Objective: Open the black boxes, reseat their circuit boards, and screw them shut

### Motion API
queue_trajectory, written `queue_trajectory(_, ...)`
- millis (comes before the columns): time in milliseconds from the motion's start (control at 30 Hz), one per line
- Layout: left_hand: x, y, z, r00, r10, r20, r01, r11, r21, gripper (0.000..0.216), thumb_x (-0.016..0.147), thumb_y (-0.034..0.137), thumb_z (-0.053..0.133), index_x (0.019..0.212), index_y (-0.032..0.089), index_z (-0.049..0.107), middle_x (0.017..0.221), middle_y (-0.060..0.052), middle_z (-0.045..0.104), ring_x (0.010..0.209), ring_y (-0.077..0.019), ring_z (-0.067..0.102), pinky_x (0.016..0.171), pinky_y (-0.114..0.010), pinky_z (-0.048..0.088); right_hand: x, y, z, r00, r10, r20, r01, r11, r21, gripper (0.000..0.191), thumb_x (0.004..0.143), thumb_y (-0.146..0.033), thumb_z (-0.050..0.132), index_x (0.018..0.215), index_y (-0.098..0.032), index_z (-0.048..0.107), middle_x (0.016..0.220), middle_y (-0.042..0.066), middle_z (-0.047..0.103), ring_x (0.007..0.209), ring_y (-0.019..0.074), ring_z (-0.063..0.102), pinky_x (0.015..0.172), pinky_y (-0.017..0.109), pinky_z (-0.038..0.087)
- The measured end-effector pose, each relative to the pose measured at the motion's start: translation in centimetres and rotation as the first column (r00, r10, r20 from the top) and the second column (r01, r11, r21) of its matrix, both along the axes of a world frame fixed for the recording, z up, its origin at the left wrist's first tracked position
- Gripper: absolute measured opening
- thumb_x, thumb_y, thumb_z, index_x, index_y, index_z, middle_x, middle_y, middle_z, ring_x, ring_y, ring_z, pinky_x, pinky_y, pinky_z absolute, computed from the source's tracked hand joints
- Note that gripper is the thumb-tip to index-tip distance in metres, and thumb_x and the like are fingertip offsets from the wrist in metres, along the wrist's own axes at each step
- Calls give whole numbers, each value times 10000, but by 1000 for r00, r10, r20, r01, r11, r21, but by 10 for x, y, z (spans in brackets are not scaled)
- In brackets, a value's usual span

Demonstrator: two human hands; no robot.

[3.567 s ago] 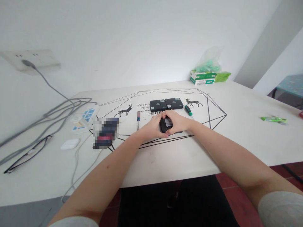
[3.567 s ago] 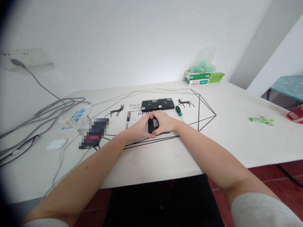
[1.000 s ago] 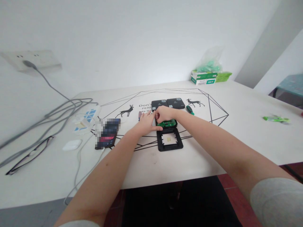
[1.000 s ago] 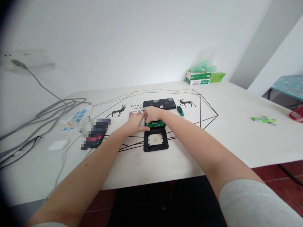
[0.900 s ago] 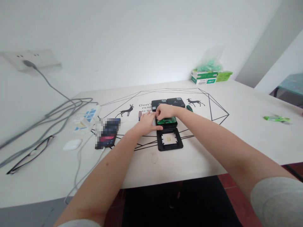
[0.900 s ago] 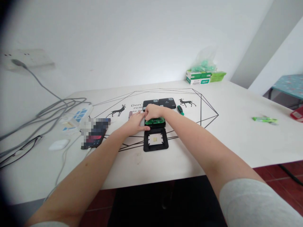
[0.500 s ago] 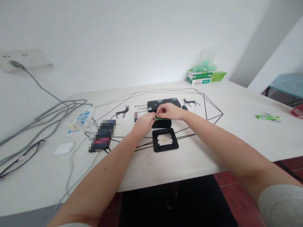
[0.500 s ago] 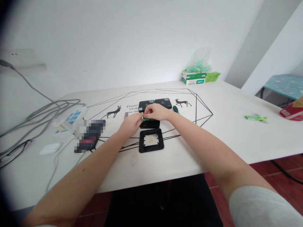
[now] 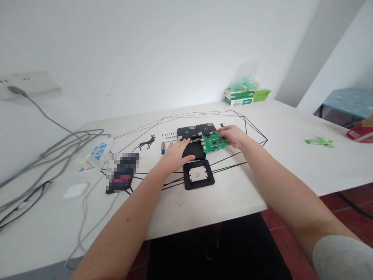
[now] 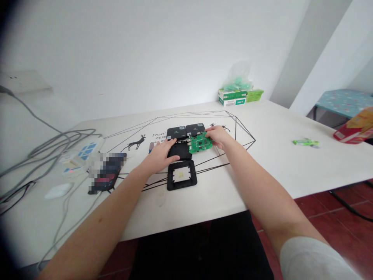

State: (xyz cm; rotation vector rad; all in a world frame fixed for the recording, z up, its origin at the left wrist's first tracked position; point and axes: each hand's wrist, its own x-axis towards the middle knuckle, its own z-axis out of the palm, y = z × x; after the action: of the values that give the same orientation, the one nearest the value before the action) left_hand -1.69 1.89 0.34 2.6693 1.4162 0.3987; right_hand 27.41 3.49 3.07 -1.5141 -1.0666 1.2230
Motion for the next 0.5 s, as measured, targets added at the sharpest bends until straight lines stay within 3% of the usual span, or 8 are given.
queue_trajectory(33,-5,1,3,998,26,-61,-28,999,-43,653,1002,532,622,1516,130,604,1653,-202,506,1583,-444,384,1295,-655,272,7,2,0,999,-28,41,28,1000,2,311,701,-50,808,949,-159,657,672,-15,664,585,137,641,531,245,531)
queue_trajectory(100,-13,1,7,993,13,-119,-27,993,-115,565,1006,555,593,1372,143,719,1533,-187,634,1499,-419,512,1268,-583,359,16,5,-2,991,-56,125,56,998,3,315,709,-23,776,984,-137,672,701,6,695,609,147,670,552,248,536)
queue_trajectory(200,-15,-1,11,994,16,-106,-32,988,-154,498,1000,538,579,1281,172,768,1355,-141,751,1335,-359,663,1153,-463,501,18,8,-7,960,-58,274,54,998,22,329,736,-20,757,1050,-106,713,762,37,742,654,158,701,620,264,565)
queue_trajectory(300,-9,-4,11,991,38,-124,-54,990,-131,490,1005,542,555,1225,168,782,1329,-146,759,1274,-354,692,1102,-454,528,13,10,-13,884,-59,463,27,997,76,324,791,-58,751,1114,-90,752,948,102,803,848,196,758,785,291,593)
queue_trajectory(400,-5,-6,11,990,61,-128,-79,988,-134,541,1017,535,535,1334,142,730,1425,-165,711,1344,-355,651,1143,-460,499,9,11,-13,764,-63,643,-23,992,124,323,853,-106,729,1173,-88,773,1184,168,802,1127,260,746,1001,335,551)
queue_trajectory(500,-5,-7,12,991,99,-92,-113,981,-156,679,1025,535,526,1556,113,548,1589,-171,589,1455,-349,569,1213,-473,443,7,12,-13,643,-49,764,-79,988,130,313,897,-157,697,1191,-87,781,1246,200,792,1207,305,728,1067,367,520)
